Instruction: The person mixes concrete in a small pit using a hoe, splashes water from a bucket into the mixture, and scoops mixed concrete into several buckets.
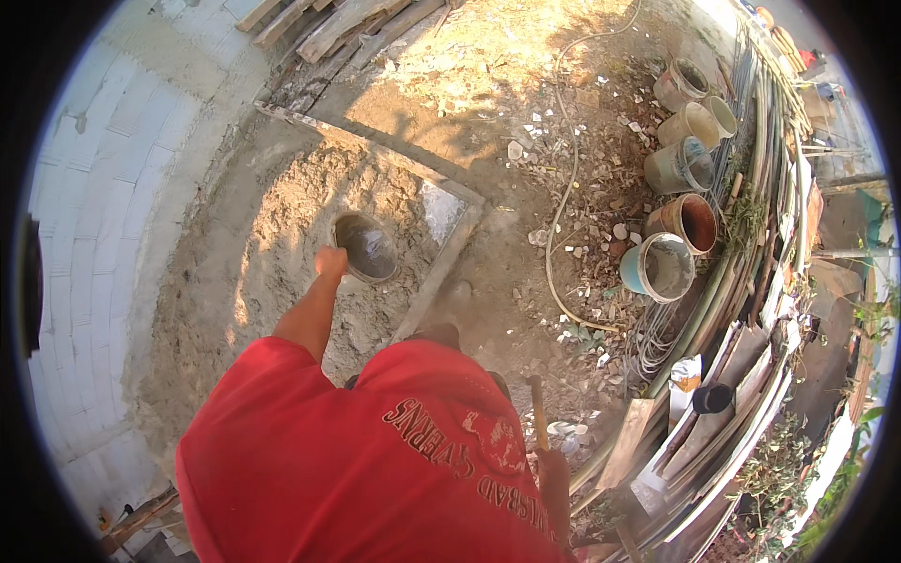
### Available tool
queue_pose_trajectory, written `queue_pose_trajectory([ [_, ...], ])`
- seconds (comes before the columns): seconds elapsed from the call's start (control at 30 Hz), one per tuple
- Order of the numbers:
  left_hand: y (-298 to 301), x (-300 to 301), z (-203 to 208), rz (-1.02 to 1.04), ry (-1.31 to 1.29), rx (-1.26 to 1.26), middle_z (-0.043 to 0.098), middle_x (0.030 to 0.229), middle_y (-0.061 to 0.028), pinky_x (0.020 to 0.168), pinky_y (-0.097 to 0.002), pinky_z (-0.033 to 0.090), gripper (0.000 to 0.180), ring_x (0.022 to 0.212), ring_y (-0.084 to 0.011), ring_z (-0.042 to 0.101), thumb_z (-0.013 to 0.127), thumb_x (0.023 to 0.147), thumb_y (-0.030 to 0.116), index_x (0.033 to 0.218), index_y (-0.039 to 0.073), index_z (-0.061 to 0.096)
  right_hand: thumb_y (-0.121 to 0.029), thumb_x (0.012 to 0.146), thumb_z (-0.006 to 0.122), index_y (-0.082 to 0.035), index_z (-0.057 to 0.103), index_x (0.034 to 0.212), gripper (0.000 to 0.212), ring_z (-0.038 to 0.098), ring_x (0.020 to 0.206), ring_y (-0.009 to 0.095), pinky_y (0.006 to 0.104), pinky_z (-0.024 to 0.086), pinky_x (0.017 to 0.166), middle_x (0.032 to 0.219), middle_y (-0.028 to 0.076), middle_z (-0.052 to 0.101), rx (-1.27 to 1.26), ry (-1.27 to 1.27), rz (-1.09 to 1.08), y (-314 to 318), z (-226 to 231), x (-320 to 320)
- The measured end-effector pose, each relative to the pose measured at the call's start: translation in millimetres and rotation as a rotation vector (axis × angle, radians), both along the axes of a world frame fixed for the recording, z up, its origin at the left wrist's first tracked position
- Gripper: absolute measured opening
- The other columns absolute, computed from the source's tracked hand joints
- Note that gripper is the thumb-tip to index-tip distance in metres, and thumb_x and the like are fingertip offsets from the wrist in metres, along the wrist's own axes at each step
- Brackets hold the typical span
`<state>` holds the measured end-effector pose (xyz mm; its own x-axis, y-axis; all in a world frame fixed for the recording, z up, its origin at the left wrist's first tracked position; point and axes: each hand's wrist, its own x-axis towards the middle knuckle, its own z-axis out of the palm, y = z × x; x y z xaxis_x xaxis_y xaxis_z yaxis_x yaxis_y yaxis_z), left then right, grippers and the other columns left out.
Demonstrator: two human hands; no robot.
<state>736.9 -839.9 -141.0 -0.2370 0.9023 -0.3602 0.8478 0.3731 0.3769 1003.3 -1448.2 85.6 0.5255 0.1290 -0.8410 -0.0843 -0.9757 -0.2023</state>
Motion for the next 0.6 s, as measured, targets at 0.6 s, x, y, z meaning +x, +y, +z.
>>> queue_pose_trajectory([
  [0.6, 201, 169, 93, -0.548, 0.721, -0.023, 0.071, 0.114, -0.0142, 0.086, -0.0404, 0.057, 0.026, 0.107, -0.0288, 0.069, 0.054, 0.095, 0.018, 0.107, 0.006, 0.073, -0.023, 0.088, 0.071, 0.005, 0.062, 0.099, 0.032, 0.048, 0.055, 0.012, 0.0348, 0.038, 0.047, 0.071, 0.005, 0.058, -0.035, 0.119, -0.468, -5, -116, 179],
])
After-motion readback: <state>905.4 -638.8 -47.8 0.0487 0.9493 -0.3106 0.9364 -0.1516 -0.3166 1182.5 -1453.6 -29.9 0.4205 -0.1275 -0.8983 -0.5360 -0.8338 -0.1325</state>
